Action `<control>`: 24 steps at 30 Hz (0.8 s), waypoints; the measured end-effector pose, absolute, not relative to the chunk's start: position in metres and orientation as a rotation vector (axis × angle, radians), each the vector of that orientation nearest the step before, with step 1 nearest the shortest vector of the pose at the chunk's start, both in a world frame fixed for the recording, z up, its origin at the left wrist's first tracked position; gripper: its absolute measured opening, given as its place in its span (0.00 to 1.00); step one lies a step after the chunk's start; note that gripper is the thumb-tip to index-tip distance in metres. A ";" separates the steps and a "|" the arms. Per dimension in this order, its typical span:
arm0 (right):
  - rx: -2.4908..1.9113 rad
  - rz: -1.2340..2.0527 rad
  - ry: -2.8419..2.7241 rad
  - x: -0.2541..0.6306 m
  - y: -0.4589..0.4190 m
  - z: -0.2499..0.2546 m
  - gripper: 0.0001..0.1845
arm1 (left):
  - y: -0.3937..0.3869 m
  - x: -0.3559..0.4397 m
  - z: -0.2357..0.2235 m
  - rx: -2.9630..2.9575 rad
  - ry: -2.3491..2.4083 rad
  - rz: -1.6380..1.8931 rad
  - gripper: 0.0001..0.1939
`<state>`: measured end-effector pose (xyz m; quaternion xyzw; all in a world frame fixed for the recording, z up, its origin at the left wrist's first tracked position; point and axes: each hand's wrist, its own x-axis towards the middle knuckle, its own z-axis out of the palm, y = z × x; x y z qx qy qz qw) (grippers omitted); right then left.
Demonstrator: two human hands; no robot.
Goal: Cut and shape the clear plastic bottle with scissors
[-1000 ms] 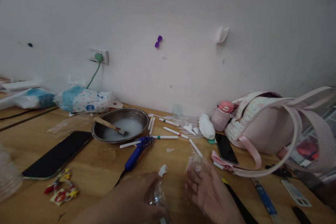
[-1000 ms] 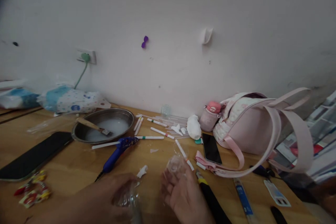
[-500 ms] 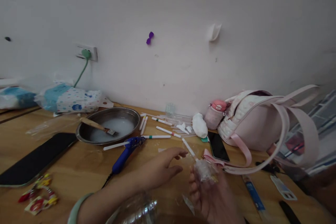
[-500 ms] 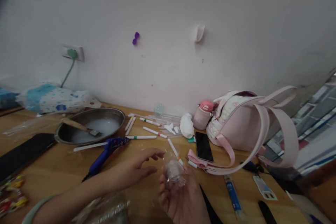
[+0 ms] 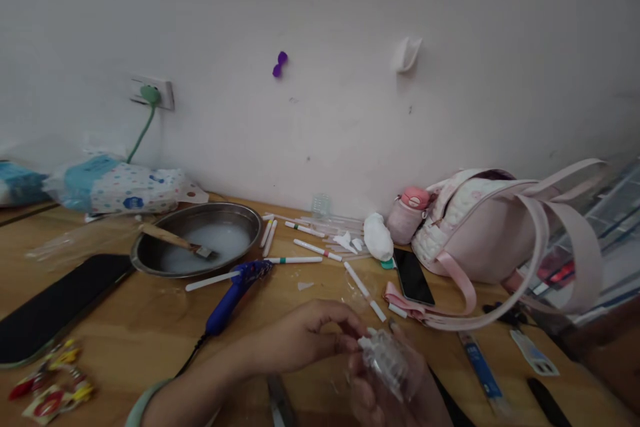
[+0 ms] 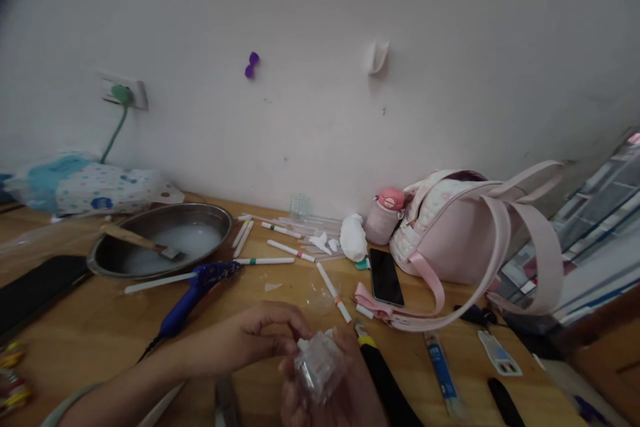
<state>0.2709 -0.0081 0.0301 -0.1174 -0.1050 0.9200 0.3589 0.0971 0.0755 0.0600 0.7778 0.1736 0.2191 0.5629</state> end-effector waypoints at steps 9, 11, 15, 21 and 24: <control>-0.406 2.241 -0.282 0.277 -0.009 0.035 0.27 | 0.097 0.088 0.066 2.093 0.893 0.482 0.12; -0.422 2.094 -0.222 0.278 -0.007 0.040 0.25 | 0.104 0.081 0.062 2.174 1.073 0.395 0.10; -0.536 1.554 0.129 0.279 -0.001 0.052 0.20 | 0.105 0.076 0.053 2.264 1.311 0.237 0.16; -0.659 1.231 0.229 0.284 0.003 0.058 0.23 | 0.098 0.120 0.043 2.153 1.257 0.397 0.48; -0.683 1.167 0.219 0.285 0.003 0.054 0.23 | 0.102 0.151 0.029 2.012 1.239 0.514 0.49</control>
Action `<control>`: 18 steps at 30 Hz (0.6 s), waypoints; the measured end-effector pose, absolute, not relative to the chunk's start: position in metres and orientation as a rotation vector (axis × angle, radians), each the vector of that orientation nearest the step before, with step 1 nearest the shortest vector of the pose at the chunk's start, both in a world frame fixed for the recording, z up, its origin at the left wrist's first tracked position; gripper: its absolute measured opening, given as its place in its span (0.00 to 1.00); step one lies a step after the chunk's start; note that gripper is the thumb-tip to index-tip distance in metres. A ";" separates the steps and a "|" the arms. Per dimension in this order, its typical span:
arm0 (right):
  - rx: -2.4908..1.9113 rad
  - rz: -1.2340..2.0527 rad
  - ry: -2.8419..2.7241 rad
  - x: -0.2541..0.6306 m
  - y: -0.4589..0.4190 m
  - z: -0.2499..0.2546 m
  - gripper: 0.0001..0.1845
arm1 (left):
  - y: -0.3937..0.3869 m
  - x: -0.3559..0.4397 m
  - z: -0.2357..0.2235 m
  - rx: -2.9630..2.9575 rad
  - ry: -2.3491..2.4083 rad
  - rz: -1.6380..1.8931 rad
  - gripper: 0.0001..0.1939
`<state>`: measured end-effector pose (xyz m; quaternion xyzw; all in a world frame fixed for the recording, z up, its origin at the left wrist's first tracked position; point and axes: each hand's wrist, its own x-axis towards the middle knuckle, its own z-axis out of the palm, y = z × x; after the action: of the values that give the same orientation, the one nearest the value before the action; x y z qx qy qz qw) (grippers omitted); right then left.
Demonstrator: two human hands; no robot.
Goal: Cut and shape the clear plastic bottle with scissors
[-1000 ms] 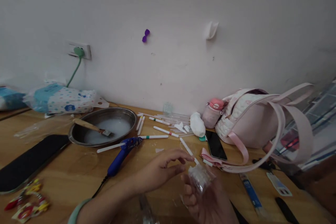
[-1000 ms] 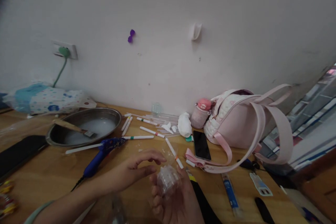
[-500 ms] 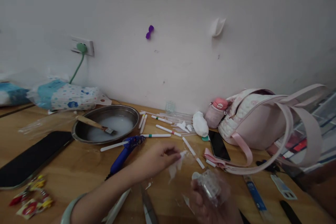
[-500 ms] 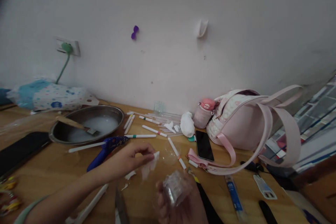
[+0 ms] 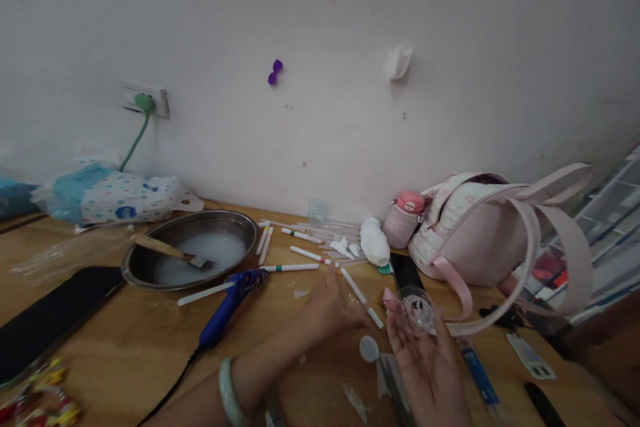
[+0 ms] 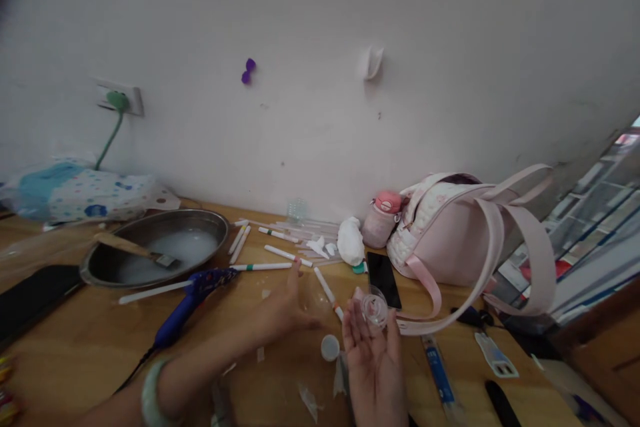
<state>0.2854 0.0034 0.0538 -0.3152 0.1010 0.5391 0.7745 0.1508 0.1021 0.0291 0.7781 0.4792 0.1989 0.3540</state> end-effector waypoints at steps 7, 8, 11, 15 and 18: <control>-0.804 1.091 -0.031 0.296 0.007 0.030 0.15 | 0.113 0.165 0.022 1.834 1.076 0.563 0.26; -0.815 1.069 -0.128 0.298 0.008 0.024 0.15 | 0.112 0.160 0.025 1.825 1.016 0.535 0.25; -0.852 0.996 -0.347 0.303 0.010 0.010 0.19 | 0.103 0.141 0.036 1.770 0.813 0.381 0.24; -0.907 1.026 -0.452 0.296 0.009 0.002 0.22 | 0.091 0.126 0.047 1.679 0.649 0.221 0.22; -0.970 0.905 -0.454 0.281 0.008 0.006 0.28 | 0.085 0.126 0.049 1.681 0.601 0.231 0.26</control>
<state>0.2814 0.0079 0.0064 -0.4463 -0.2088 0.4164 0.7641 0.1258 0.0845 0.0486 0.7316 0.2617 0.1005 0.6215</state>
